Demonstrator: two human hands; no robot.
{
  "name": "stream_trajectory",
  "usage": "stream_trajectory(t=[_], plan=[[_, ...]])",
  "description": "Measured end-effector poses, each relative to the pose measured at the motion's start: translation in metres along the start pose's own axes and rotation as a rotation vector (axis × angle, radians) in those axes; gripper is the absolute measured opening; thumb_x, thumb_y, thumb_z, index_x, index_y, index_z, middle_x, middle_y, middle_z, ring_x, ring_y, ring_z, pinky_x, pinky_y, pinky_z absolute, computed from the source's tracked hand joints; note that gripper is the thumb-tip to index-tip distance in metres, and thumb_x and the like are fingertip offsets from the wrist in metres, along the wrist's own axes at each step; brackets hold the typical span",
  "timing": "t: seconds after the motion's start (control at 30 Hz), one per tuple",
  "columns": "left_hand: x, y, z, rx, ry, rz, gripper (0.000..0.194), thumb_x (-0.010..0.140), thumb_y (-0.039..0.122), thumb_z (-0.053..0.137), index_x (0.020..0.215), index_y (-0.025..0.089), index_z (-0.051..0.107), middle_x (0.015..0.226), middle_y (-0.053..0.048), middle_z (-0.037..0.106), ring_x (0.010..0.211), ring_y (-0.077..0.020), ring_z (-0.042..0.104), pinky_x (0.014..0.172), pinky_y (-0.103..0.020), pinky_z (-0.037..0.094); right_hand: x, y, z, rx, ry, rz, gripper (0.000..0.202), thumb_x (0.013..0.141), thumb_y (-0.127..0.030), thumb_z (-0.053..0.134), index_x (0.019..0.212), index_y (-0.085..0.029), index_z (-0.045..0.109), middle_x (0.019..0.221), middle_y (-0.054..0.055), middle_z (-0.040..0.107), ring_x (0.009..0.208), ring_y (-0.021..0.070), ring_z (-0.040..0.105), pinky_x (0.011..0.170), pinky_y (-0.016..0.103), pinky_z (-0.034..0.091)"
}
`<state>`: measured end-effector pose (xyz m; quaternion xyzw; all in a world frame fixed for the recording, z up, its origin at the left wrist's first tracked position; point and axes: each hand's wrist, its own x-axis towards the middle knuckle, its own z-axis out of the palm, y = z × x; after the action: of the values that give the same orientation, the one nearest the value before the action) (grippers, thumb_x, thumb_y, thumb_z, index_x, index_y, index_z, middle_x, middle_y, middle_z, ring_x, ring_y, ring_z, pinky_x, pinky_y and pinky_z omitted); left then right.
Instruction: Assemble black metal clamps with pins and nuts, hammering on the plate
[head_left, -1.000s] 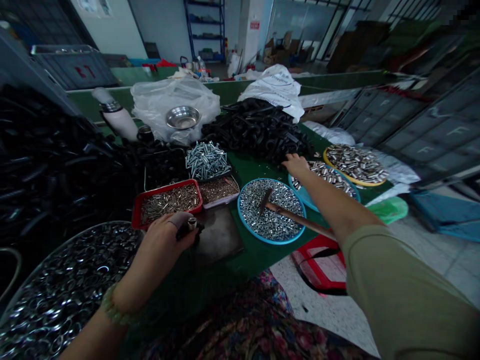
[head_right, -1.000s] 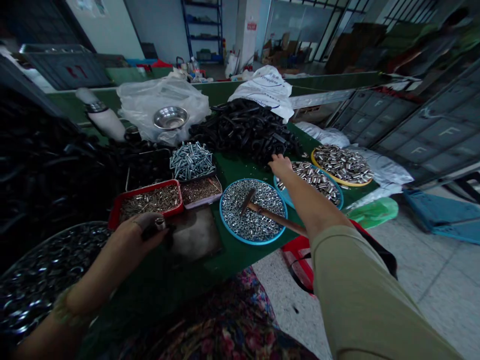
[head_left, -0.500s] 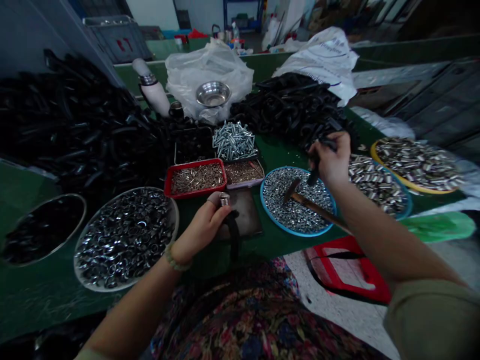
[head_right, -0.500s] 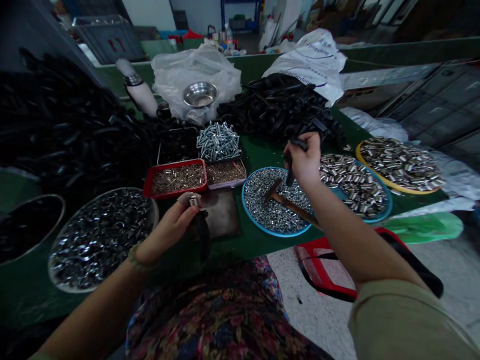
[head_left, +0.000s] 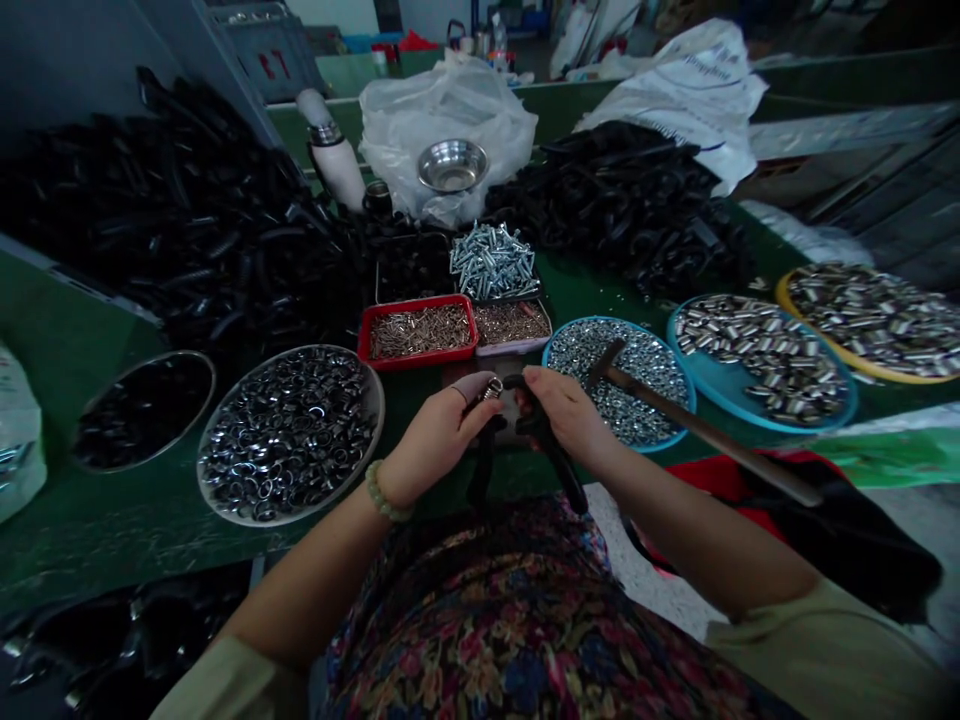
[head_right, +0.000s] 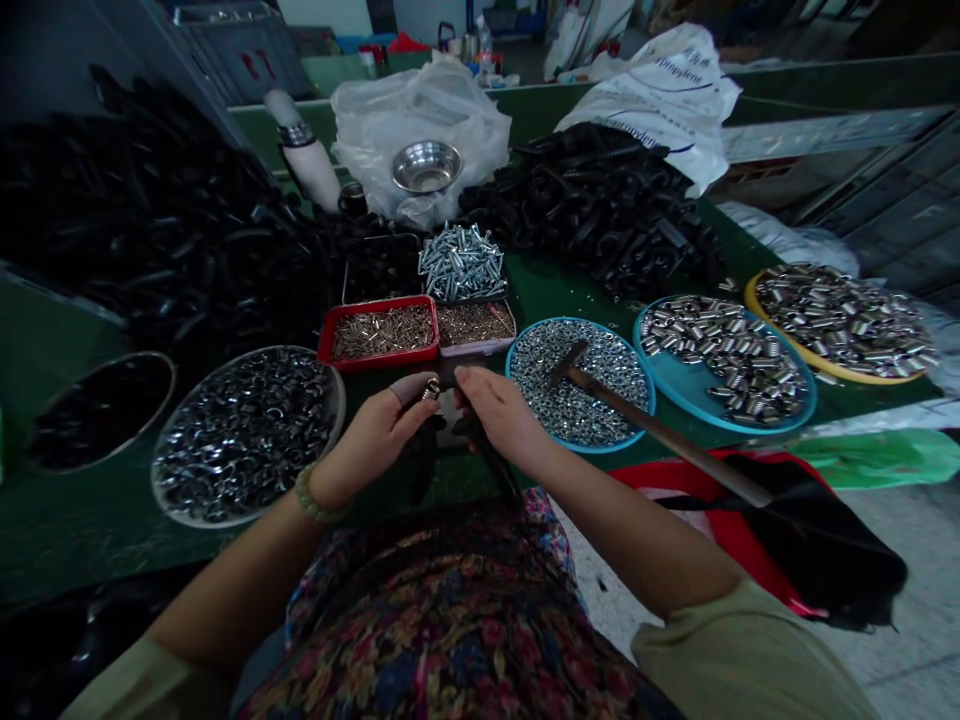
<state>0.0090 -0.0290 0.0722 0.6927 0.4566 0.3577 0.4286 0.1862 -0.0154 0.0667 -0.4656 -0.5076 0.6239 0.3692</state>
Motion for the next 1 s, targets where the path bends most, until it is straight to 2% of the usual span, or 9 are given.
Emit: stream_trajectory(t=[0.17, 0.4, 0.5, 0.63, 0.73, 0.8, 0.9, 0.97, 1.0], plan=[[-0.004, -0.001, 0.001, 0.046, 0.014, -0.004, 0.024, 0.087, 0.032, 0.056, 0.108, 0.023, 0.066, 0.096, -0.004, 0.070, 0.085, -0.0210, 0.062, 0.077, -0.027, 0.044, -0.001, -0.005, 0.004, -0.081, -0.076, -0.056, 0.044, 0.082, -0.061, 0.052, 0.066, -0.019, 0.050, 0.054, -0.005, 0.045, 0.038, 0.0067, 0.042, 0.031, 0.018, 0.033], [-0.003, -0.005, 0.006, 0.177, 0.024, -0.035, 0.026, 0.089, 0.035, 0.053, 0.107, 0.019, 0.064, 0.091, -0.007, 0.069, 0.080, -0.0214, 0.062, 0.072, -0.028, 0.043, 0.002, -0.003, 0.012, -0.049, -0.019, -0.057, 0.045, 0.085, -0.059, 0.048, 0.063, -0.020, 0.045, 0.051, -0.006, 0.044, 0.035, 0.0067, 0.041, 0.028, 0.019, 0.032], [-0.006, -0.007, 0.007, 0.196, 0.009, -0.075, 0.025, 0.088, 0.037, 0.053, 0.101, 0.018, 0.063, 0.086, -0.007, 0.067, 0.076, -0.0206, 0.062, 0.071, -0.028, 0.043, 0.007, 0.001, 0.011, -0.003, -0.072, -0.010, 0.043, 0.084, -0.058, 0.050, 0.064, -0.020, 0.045, 0.050, -0.006, 0.044, 0.032, 0.0065, 0.041, 0.026, 0.019, 0.031], [-0.012, -0.011, 0.011, 0.239, -0.039, -0.083, 0.027, 0.090, 0.039, 0.049, 0.104, 0.018, 0.059, 0.095, -0.007, 0.067, 0.083, -0.0207, 0.062, 0.076, -0.030, 0.045, 0.007, 0.011, 0.017, 0.085, -0.154, 0.017, 0.044, 0.081, -0.062, 0.051, 0.068, -0.020, 0.047, 0.049, -0.007, 0.043, 0.030, 0.0078, 0.041, 0.025, 0.021, 0.032], [-0.014, -0.013, 0.010, 0.266, -0.028, -0.100, 0.027, 0.092, 0.037, 0.047, 0.106, 0.017, 0.058, 0.096, -0.007, 0.067, 0.086, -0.0208, 0.063, 0.079, -0.031, 0.046, 0.001, 0.022, 0.028, 0.100, -0.053, -0.024, 0.046, 0.083, -0.065, 0.047, 0.069, -0.021, 0.046, 0.051, -0.007, 0.043, 0.032, 0.0081, 0.042, 0.027, 0.021, 0.032], [-0.014, -0.011, 0.002, 0.282, -0.048, -0.113, 0.026, 0.092, 0.036, 0.047, 0.107, 0.017, 0.057, 0.096, -0.007, 0.067, 0.086, -0.0208, 0.063, 0.079, -0.032, 0.047, 0.003, 0.027, 0.030, 0.084, -0.016, -0.049, 0.049, 0.083, -0.068, 0.043, 0.070, -0.022, 0.045, 0.054, -0.006, 0.044, 0.036, 0.0085, 0.042, 0.031, 0.022, 0.034], [-0.014, -0.006, -0.023, 0.274, -0.069, -0.043, 0.032, 0.089, 0.032, 0.054, 0.118, 0.019, 0.051, 0.105, -0.006, 0.065, 0.091, -0.0192, 0.063, 0.081, -0.030, 0.049, 0.032, 0.023, 0.021, -0.076, -0.087, -0.166, 0.056, 0.089, -0.069, 0.024, 0.075, -0.021, 0.049, 0.064, -0.002, 0.051, 0.052, 0.0118, 0.050, 0.048, 0.025, 0.045], [-0.014, -0.004, -0.038, 0.327, 0.005, 0.052, 0.041, 0.086, 0.026, 0.058, 0.125, 0.021, 0.044, 0.112, -0.006, 0.062, 0.097, -0.0181, 0.061, 0.085, -0.030, 0.049, 0.069, 0.012, 0.014, -0.370, -0.102, -0.344, 0.055, 0.095, -0.059, 0.020, 0.081, -0.019, 0.055, 0.078, 0.003, 0.059, 0.072, 0.0154, 0.057, 0.068, 0.030, 0.048], [-0.014, -0.005, -0.040, 0.403, 0.057, 0.093, 0.043, 0.085, 0.024, 0.059, 0.125, 0.021, 0.044, 0.114, -0.006, 0.060, 0.099, -0.0183, 0.060, 0.088, -0.030, 0.048, 0.090, 0.005, 0.013, -0.591, -0.092, -0.436, 0.046, 0.096, -0.051, 0.029, 0.087, -0.017, 0.058, 0.088, 0.006, 0.061, 0.084, 0.0175, 0.057, 0.078, 0.032, 0.046]])
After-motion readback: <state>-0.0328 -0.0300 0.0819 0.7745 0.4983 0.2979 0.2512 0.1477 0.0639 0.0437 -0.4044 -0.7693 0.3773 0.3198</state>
